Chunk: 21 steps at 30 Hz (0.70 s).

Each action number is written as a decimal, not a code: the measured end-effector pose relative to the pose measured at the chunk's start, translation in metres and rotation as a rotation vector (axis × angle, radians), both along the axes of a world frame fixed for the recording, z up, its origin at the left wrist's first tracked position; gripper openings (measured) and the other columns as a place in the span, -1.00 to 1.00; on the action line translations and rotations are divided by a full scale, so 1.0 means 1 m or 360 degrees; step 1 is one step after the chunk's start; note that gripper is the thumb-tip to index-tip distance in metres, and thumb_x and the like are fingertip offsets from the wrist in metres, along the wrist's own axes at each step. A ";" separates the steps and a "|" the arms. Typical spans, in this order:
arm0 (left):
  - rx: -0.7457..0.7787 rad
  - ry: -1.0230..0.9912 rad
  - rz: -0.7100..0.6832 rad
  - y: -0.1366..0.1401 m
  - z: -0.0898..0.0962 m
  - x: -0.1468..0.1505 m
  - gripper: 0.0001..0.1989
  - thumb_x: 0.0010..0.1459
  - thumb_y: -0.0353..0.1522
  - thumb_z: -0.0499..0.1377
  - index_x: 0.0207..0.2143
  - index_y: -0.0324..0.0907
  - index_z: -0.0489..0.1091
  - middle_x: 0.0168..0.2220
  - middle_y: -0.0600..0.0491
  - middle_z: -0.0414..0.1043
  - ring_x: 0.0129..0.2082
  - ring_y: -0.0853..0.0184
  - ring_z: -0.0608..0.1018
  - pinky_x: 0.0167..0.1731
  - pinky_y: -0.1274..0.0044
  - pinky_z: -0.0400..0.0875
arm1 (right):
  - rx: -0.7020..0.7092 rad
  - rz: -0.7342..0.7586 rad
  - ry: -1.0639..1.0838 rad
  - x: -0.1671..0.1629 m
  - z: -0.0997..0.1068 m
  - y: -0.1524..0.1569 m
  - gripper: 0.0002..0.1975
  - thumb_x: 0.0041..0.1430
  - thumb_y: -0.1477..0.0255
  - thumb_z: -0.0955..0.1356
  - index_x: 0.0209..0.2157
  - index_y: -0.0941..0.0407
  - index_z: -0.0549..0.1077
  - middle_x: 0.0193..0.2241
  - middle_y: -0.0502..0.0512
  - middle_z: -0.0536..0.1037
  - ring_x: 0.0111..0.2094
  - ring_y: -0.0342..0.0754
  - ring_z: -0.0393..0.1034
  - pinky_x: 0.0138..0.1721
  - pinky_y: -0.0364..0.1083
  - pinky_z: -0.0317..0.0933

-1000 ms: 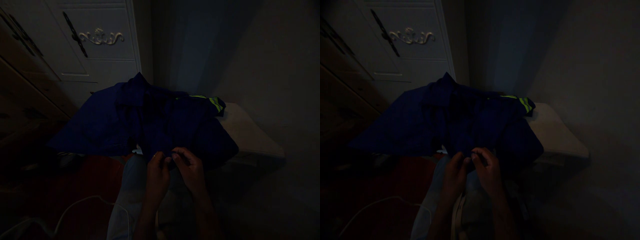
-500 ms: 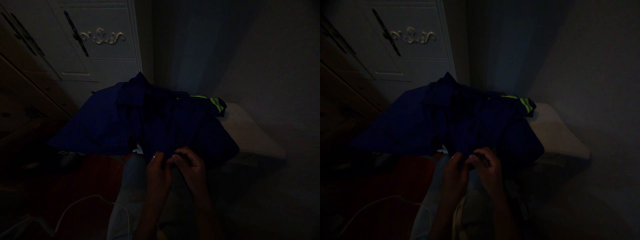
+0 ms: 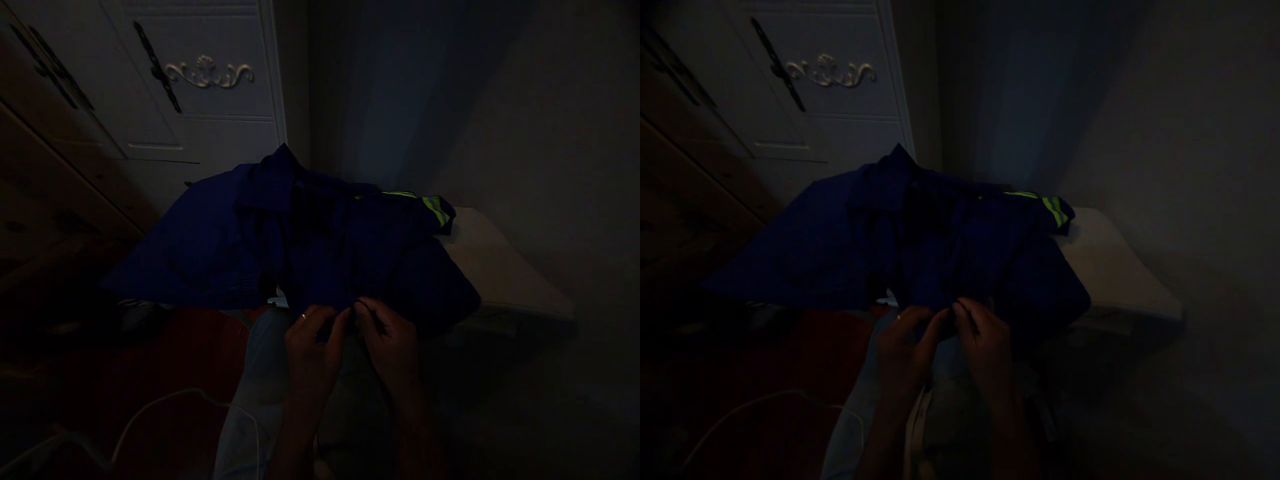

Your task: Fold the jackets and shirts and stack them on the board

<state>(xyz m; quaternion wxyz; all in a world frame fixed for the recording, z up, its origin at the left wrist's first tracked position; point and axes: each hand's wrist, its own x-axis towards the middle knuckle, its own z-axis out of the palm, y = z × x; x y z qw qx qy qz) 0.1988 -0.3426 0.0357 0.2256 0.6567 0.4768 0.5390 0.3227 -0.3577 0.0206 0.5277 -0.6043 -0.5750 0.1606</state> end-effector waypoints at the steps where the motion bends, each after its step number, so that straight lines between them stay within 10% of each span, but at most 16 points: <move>1: 0.0009 0.0001 0.0004 0.000 0.000 0.000 -0.89 0.15 -0.39 0.23 -0.44 -0.18 0.49 -0.49 0.12 0.50 -0.49 0.43 0.51 -0.43 0.61 0.37 | 0.0008 0.0010 -0.0050 0.001 0.000 0.000 -0.80 0.26 0.32 0.33 -0.24 0.08 0.58 -0.41 0.07 0.61 -0.44 -0.07 0.50 -0.36 -0.11 0.38; 15: 0.0213 0.0135 -0.0206 0.000 0.001 -0.001 -0.89 0.17 -0.47 0.20 -0.44 -0.21 0.43 -0.48 0.10 0.46 -0.48 0.47 0.49 -0.43 0.65 0.36 | 0.0292 0.0022 -0.0235 0.007 0.003 -0.003 -0.85 0.18 0.49 0.37 -0.26 0.07 0.60 -0.35 0.07 0.64 -0.38 -0.06 0.54 -0.32 -0.13 0.43; 21: -0.0126 -0.0106 -0.0259 -0.002 0.001 0.000 -0.84 0.14 -0.39 0.24 -0.51 -0.19 0.45 -0.52 0.11 0.43 -0.50 0.45 0.46 -0.44 0.62 0.33 | 0.0053 -0.0030 0.0097 0.004 0.005 -0.003 -0.87 0.13 0.43 0.34 -0.38 0.11 0.56 -0.52 0.01 0.55 -0.52 -0.12 0.43 -0.49 -0.17 0.32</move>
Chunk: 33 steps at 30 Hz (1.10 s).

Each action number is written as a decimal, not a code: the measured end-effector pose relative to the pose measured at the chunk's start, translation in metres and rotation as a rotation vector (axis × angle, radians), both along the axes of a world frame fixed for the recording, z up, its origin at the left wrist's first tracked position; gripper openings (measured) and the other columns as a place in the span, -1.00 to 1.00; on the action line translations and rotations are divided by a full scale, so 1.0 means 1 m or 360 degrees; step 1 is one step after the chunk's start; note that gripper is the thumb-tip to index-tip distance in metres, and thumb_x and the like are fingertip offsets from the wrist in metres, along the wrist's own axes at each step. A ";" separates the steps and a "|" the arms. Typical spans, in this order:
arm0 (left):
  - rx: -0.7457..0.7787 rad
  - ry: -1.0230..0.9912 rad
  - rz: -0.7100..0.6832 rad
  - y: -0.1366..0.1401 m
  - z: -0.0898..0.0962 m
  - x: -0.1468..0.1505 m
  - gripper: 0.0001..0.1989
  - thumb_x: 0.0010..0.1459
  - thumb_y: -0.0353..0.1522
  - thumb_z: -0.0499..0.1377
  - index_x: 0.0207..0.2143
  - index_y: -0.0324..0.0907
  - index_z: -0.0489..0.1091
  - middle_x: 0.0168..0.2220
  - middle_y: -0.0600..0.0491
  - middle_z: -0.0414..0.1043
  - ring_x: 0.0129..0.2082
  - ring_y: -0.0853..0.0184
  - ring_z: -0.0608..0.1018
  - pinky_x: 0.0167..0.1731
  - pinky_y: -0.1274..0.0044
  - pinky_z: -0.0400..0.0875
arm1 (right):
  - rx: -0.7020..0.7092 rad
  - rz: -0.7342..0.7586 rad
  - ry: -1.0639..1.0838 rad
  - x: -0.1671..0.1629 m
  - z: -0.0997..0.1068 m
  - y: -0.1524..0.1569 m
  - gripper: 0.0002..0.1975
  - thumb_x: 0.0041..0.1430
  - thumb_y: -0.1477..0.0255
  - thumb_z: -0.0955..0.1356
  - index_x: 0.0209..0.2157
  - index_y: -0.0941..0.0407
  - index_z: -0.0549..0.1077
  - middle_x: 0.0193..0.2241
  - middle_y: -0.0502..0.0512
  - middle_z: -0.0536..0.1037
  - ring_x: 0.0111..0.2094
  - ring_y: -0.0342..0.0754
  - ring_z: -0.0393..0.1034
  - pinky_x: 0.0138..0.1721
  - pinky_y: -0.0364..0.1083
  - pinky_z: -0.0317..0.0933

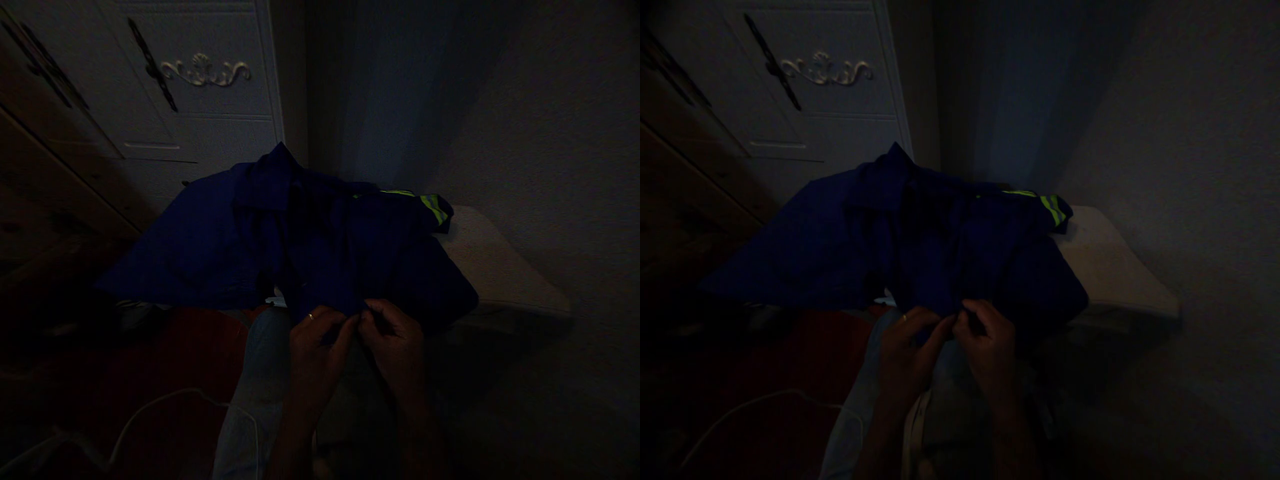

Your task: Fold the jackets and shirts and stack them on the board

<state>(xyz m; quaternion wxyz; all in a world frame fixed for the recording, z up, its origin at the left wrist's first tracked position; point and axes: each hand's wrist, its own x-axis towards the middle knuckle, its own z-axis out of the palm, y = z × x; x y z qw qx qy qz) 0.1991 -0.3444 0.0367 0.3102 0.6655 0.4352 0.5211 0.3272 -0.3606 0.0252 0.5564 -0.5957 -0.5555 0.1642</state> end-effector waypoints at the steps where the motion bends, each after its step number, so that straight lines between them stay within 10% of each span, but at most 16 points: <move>1: -0.0122 -0.0063 -0.0006 0.000 0.000 0.000 -0.81 0.14 -0.35 0.25 -0.53 -0.19 0.44 -0.54 0.12 0.40 -0.51 0.45 0.45 -0.46 0.62 0.31 | -0.0069 0.0021 0.0117 0.000 0.000 0.000 -0.86 0.12 0.40 0.34 -0.38 0.11 0.55 -0.56 -0.01 0.52 -0.56 -0.14 0.39 -0.54 -0.19 0.28; 9: -0.0714 -0.0401 -0.0116 -0.001 0.004 -0.003 -0.70 0.13 -0.20 0.20 -0.55 -0.21 0.35 -0.57 0.14 0.25 -0.52 0.44 0.32 -0.50 0.61 0.23 | -0.0383 0.0281 0.0669 0.002 0.003 -0.001 -0.76 0.07 0.27 0.40 -0.30 0.15 0.58 -0.69 -0.08 0.37 -0.69 -0.18 0.29 -0.66 -0.21 0.21; 33: -0.0110 0.0225 -0.0119 -0.008 0.014 -0.007 -0.91 0.16 -0.37 0.24 -0.40 -0.20 0.45 -0.49 0.13 0.39 -0.48 0.46 0.42 -0.43 0.63 0.25 | -0.0370 0.0407 0.0728 0.015 0.000 -0.006 -0.86 0.03 0.32 0.47 -0.41 0.10 0.61 -0.49 0.02 0.49 -0.50 -0.17 0.37 -0.49 -0.22 0.27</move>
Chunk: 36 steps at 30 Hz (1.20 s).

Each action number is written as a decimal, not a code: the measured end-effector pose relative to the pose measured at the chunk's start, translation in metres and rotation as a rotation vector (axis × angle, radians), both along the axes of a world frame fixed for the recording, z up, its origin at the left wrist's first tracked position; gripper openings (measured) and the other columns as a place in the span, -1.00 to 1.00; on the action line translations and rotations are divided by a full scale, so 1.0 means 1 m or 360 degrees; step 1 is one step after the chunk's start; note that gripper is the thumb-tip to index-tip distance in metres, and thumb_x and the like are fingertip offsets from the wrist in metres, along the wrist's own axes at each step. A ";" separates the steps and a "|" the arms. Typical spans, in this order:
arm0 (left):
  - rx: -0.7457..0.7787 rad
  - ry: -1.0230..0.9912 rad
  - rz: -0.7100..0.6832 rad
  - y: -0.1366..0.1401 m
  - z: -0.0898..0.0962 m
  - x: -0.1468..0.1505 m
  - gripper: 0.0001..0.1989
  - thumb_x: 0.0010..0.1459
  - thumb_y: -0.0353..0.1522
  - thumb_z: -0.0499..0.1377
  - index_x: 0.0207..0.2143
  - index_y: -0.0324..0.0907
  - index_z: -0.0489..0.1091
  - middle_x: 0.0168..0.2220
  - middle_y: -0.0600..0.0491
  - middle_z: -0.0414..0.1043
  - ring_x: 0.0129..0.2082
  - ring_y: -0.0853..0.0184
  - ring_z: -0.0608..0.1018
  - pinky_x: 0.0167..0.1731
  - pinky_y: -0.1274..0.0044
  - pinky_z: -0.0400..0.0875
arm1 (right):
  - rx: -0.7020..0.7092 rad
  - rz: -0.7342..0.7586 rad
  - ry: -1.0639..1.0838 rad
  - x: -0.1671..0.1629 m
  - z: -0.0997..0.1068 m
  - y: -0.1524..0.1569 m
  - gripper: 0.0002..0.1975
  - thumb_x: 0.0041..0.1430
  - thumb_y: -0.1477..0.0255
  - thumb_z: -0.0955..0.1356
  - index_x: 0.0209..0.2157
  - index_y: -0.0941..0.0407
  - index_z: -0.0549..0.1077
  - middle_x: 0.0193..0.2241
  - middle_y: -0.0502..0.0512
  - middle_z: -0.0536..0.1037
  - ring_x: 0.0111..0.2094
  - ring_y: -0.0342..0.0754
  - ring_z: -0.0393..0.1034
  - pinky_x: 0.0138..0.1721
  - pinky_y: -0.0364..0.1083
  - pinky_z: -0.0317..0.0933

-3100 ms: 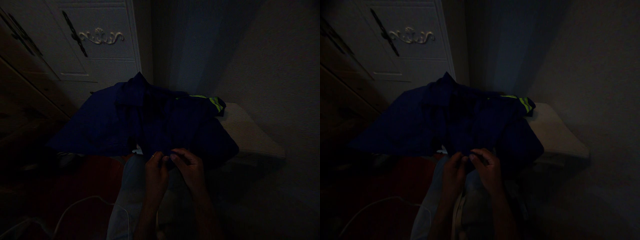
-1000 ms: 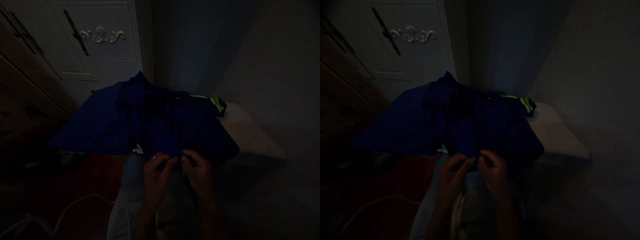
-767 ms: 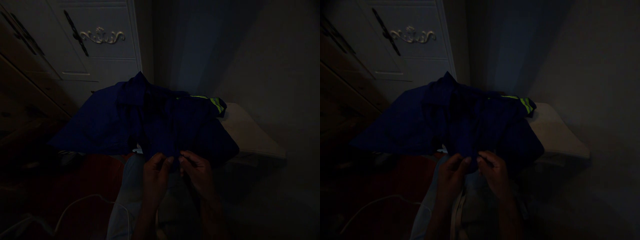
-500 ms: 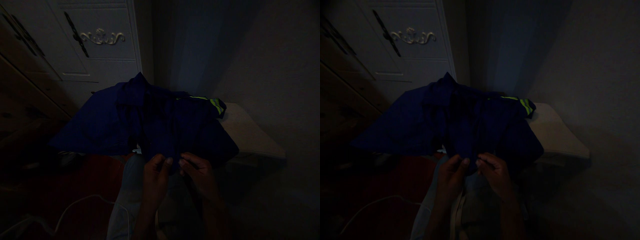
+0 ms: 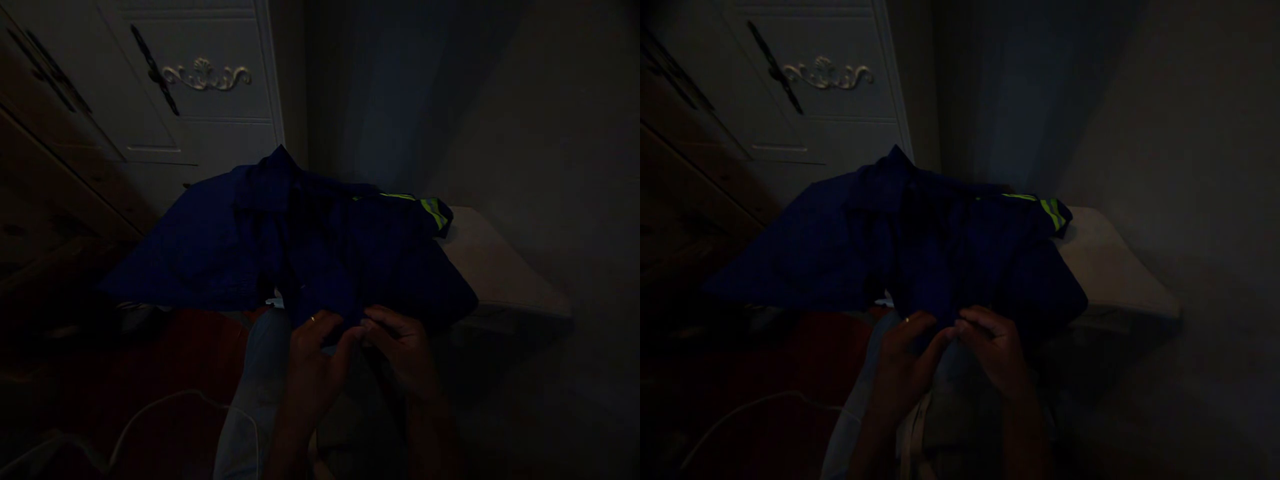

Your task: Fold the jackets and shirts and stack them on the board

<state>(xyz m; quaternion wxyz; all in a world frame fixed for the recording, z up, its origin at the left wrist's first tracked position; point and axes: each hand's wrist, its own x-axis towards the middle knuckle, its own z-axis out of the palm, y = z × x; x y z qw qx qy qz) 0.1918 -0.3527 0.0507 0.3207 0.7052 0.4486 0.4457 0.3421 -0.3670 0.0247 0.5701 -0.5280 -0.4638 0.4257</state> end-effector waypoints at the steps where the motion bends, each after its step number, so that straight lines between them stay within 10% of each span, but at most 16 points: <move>1: -0.0002 0.0010 -0.0015 0.001 -0.001 0.000 -0.92 0.16 -0.39 0.24 -0.40 -0.20 0.46 -0.50 0.14 0.39 -0.48 0.46 0.42 -0.44 0.64 0.25 | -0.0016 0.0014 0.0017 0.000 0.000 0.000 -0.85 0.03 0.31 0.47 -0.41 0.10 0.61 -0.50 0.01 0.48 -0.51 -0.18 0.36 -0.49 -0.22 0.26; 36: -0.0569 -0.0472 0.0247 0.006 -0.019 0.012 -0.75 0.06 -0.25 0.19 -0.60 -0.17 0.32 -0.59 0.17 0.24 -0.53 0.43 0.30 -0.52 0.62 0.18 | 0.0401 -0.0260 -0.0171 -0.021 -0.004 0.010 -0.92 0.08 0.45 0.45 -0.36 0.00 0.63 -0.29 0.04 0.53 -0.34 -0.15 0.43 -0.41 -0.21 0.31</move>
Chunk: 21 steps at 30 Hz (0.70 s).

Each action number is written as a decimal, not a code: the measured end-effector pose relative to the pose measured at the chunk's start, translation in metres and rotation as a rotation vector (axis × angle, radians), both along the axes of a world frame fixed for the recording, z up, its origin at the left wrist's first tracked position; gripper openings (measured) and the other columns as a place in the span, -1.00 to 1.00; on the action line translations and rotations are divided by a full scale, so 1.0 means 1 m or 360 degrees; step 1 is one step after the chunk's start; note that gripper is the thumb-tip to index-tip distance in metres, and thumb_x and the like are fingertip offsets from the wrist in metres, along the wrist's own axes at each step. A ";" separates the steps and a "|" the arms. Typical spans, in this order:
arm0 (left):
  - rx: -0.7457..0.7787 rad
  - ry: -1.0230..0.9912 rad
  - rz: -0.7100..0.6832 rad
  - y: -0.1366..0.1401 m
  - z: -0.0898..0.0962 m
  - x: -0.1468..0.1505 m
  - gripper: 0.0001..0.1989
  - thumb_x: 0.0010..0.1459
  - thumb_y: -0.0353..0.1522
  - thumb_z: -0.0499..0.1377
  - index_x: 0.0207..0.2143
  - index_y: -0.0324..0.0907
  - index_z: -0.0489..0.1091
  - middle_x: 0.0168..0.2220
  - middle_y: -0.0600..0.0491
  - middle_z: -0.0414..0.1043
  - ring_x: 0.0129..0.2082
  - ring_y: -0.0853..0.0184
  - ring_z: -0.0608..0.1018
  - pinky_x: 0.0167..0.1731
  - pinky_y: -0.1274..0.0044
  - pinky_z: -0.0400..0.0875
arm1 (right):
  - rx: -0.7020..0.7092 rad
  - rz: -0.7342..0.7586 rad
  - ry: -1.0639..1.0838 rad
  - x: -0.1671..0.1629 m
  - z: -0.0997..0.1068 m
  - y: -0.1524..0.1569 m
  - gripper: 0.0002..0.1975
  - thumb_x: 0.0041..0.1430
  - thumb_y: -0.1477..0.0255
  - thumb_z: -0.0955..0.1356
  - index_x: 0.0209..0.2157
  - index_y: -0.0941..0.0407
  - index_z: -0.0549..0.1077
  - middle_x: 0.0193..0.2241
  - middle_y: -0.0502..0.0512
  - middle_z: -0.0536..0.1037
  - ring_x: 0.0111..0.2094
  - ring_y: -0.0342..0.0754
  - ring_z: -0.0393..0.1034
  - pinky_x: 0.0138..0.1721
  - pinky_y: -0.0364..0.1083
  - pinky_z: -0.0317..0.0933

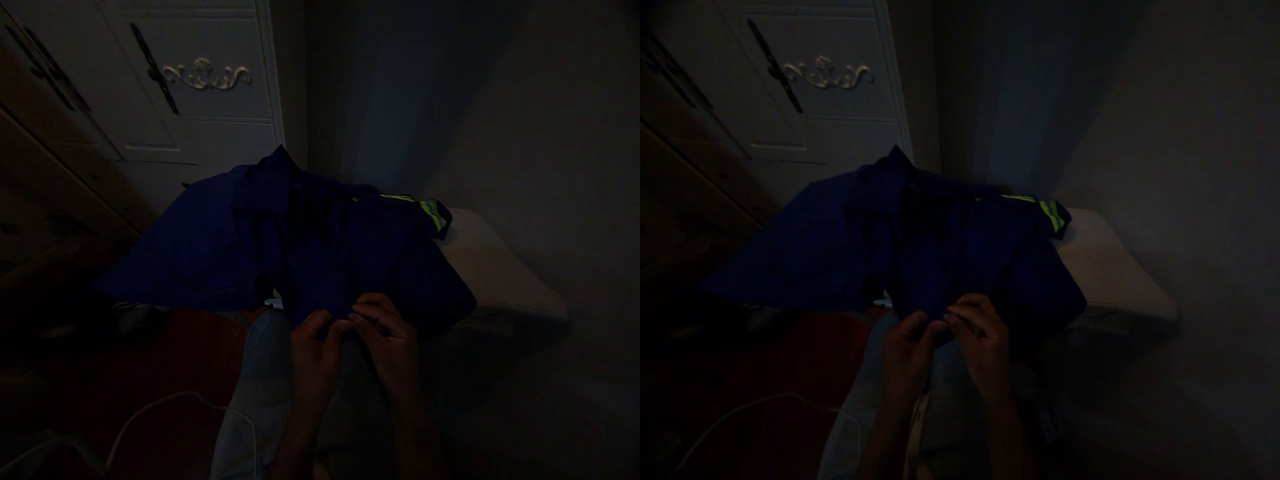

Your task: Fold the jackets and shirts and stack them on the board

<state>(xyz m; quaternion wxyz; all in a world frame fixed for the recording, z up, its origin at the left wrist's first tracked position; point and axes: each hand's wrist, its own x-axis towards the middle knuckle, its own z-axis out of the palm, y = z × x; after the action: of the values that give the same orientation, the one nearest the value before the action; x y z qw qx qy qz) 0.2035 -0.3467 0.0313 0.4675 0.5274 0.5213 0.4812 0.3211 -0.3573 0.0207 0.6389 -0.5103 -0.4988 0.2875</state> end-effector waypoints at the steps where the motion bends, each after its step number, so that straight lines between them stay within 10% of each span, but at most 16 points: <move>1: -0.0010 -0.0019 -0.0001 0.000 0.000 0.000 -0.77 0.06 -0.25 0.19 -0.58 -0.17 0.35 -0.59 0.17 0.27 -0.53 0.42 0.32 -0.51 0.62 0.20 | -0.0006 -0.0008 0.0023 0.000 -0.002 0.000 -0.92 0.08 0.45 0.46 -0.36 0.00 0.64 -0.27 0.05 0.53 -0.32 -0.14 0.45 -0.40 -0.20 0.33; 21: 0.0010 -0.0057 -0.0136 0.001 -0.004 -0.004 -0.77 0.14 -0.20 0.14 -0.46 -0.16 0.37 -0.49 0.11 0.38 -0.46 0.36 0.40 -0.42 0.57 0.29 | -0.0118 0.0084 0.0091 -0.009 0.003 0.000 -0.90 0.16 0.36 0.41 -0.33 0.08 0.55 -0.26 0.09 0.48 -0.20 -0.06 0.41 -0.18 -0.11 0.33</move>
<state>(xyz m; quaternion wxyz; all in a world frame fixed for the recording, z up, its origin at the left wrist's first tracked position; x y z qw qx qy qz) 0.1999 -0.3457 0.0270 0.4952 0.5421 0.4882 0.4718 0.3121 -0.3571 0.0234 0.6257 -0.5117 -0.4827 0.3371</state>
